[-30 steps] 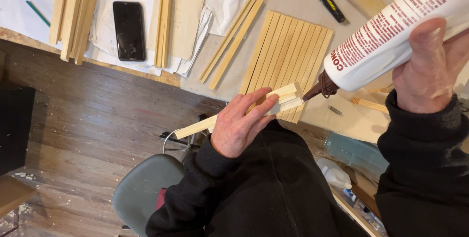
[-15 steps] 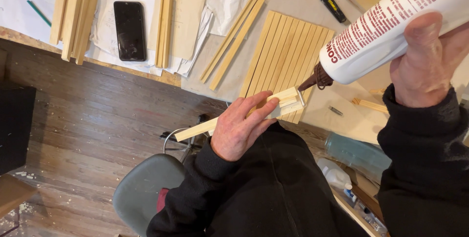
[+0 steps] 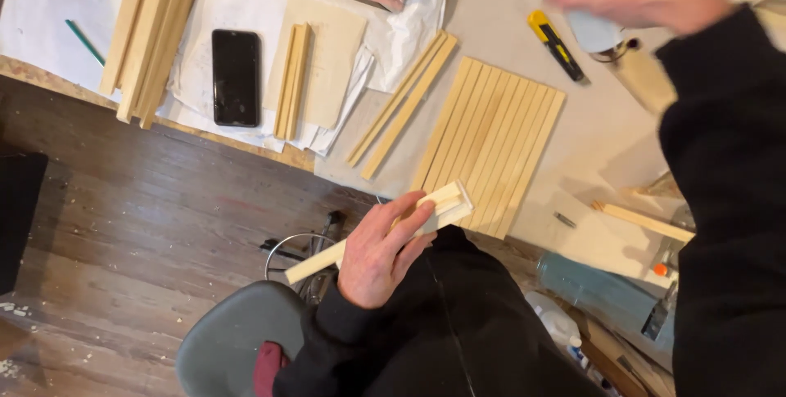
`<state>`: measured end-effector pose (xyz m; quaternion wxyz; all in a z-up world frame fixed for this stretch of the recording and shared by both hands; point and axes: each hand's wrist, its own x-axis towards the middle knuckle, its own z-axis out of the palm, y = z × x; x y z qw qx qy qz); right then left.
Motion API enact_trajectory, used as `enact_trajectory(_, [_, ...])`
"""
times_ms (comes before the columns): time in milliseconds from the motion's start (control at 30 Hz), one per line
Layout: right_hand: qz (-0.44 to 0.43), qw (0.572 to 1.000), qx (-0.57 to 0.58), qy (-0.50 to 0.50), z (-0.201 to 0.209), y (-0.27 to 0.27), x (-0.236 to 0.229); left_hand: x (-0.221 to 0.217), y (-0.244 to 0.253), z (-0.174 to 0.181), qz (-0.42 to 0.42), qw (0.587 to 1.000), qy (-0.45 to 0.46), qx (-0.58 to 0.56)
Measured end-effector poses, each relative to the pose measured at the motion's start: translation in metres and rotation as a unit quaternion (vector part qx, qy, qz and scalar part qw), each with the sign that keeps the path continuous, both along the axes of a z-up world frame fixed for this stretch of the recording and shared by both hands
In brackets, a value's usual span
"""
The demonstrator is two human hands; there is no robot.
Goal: Assembling, gluing, and clamping wooden picture frame components on a workbench.
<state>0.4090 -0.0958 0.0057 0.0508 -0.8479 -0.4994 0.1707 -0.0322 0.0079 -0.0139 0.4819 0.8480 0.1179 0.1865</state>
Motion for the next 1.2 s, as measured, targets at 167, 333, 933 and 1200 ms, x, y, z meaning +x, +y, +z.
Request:
enact_trajectory(167, [0.126, 0.965, -0.055, -0.225, -0.115, 0.041, 0.010, -0.016, 0.008, -0.008, 0.038, 0.999, 0.015, -0.001])
enact_trajectory(333, [0.167, 0.867, -0.159, -0.441, -0.211, 0.065, 0.033, -0.028, 0.016, -0.007, 0.051, 0.998, 0.028, 0.028])
enact_trajectory(933, [0.013, 0.943, 0.254, 0.216, 0.022, -0.059, -0.222, 0.000, 0.055, 0.009, -0.078, 0.995, -0.027, -0.062])
enact_trajectory(1200, [-0.015, 0.951, 0.261, 0.163, 0.051, -0.091, -0.253, 0.015, 0.046, 0.030, -0.188, 0.982, -0.004, 0.000])
